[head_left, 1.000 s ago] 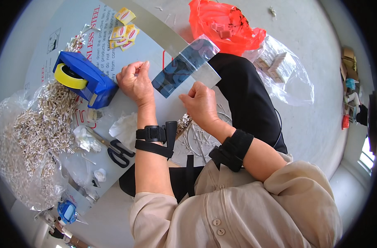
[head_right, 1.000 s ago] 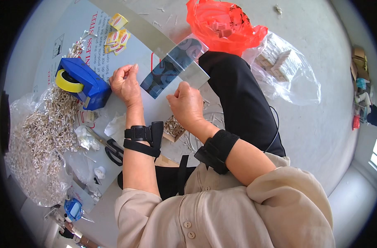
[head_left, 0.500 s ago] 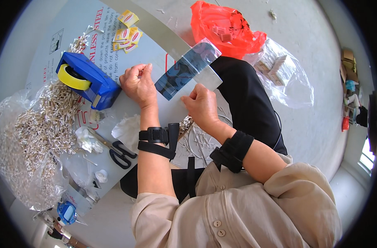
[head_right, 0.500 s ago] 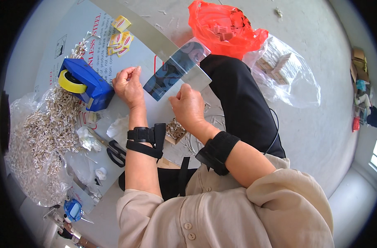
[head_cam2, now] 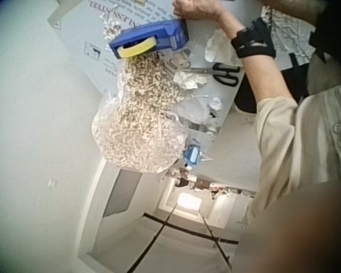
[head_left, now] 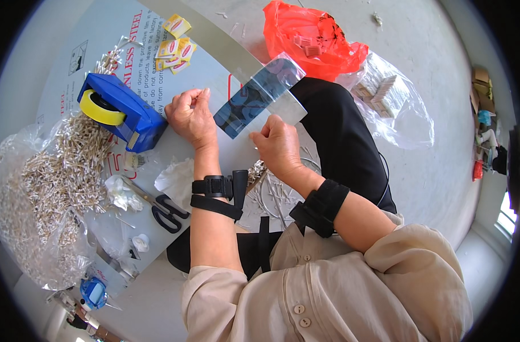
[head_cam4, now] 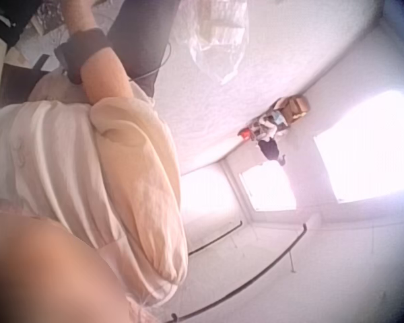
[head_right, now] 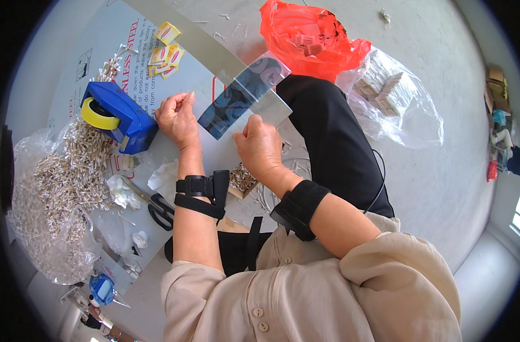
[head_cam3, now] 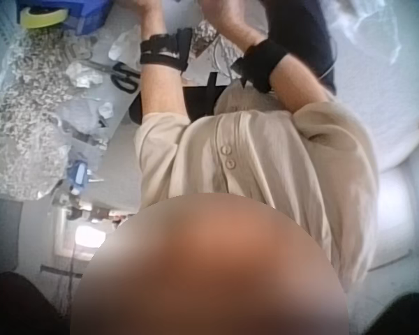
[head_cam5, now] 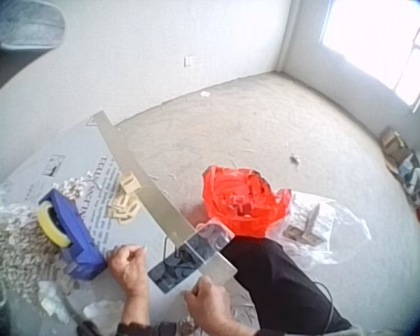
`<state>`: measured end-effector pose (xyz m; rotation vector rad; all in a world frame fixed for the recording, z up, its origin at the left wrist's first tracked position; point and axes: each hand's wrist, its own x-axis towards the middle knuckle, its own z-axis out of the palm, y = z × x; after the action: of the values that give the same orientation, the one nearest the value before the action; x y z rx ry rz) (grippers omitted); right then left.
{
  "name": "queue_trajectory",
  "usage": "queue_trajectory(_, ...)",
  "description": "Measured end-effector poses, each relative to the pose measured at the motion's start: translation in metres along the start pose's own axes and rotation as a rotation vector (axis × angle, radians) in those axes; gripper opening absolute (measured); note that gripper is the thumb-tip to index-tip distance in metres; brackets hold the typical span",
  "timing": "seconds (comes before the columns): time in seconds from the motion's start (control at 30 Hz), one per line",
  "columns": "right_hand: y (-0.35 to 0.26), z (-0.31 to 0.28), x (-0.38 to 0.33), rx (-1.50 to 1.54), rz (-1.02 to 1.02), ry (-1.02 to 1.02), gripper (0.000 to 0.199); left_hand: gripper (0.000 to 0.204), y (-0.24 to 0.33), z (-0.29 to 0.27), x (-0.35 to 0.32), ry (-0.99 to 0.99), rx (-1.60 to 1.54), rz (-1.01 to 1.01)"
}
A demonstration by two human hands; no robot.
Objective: Packaging small metal components by placing them on adhesive strips and cutting the strips to size.
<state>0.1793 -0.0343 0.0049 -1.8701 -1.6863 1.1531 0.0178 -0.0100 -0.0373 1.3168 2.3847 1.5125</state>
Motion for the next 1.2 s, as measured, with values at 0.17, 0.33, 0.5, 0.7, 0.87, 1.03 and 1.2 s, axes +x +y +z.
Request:
queue_trajectory(0.17,-0.0023,-0.0019,-0.0007,-0.065,-0.021,0.016,0.025,0.011,0.0002,0.0006,-0.0004,-0.003,-0.003,-0.015)
queue_trajectory(0.33,-0.0036,-0.0027,-0.001,-0.064,-0.014,0.003,0.025,0.011,0.0017,0.0002,0.0006,-0.008,0.032,-0.023)
queue_trajectory(0.5,-0.0032,-0.0021,-0.0011,-0.068,-0.017,0.009,0.025,0.012,0.0036,0.0,0.0009,-0.01,0.051,-0.023)
queue_trajectory(0.7,-0.0043,-0.003,-0.0011,-0.067,-0.02,0.007,0.025,0.012,0.005,-0.0001,0.0009,-0.017,0.065,-0.036)
queue_trajectory(0.87,-0.0031,-0.0024,-0.001,-0.057,-0.023,-0.001,0.025,0.012,0.0037,0.0003,0.0006,-0.014,0.06,-0.024)
queue_trajectory(1.03,-0.0037,-0.0025,-0.0008,-0.079,-0.023,0.001,0.025,0.013,0.0038,0.0002,0.0005,-0.008,0.08,-0.012)
queue_trajectory(1.2,-0.0045,-0.0034,-0.0007,-0.083,-0.024,0.001,0.025,0.013,0.0053,0.0003,0.0002,-0.01,0.093,-0.014)
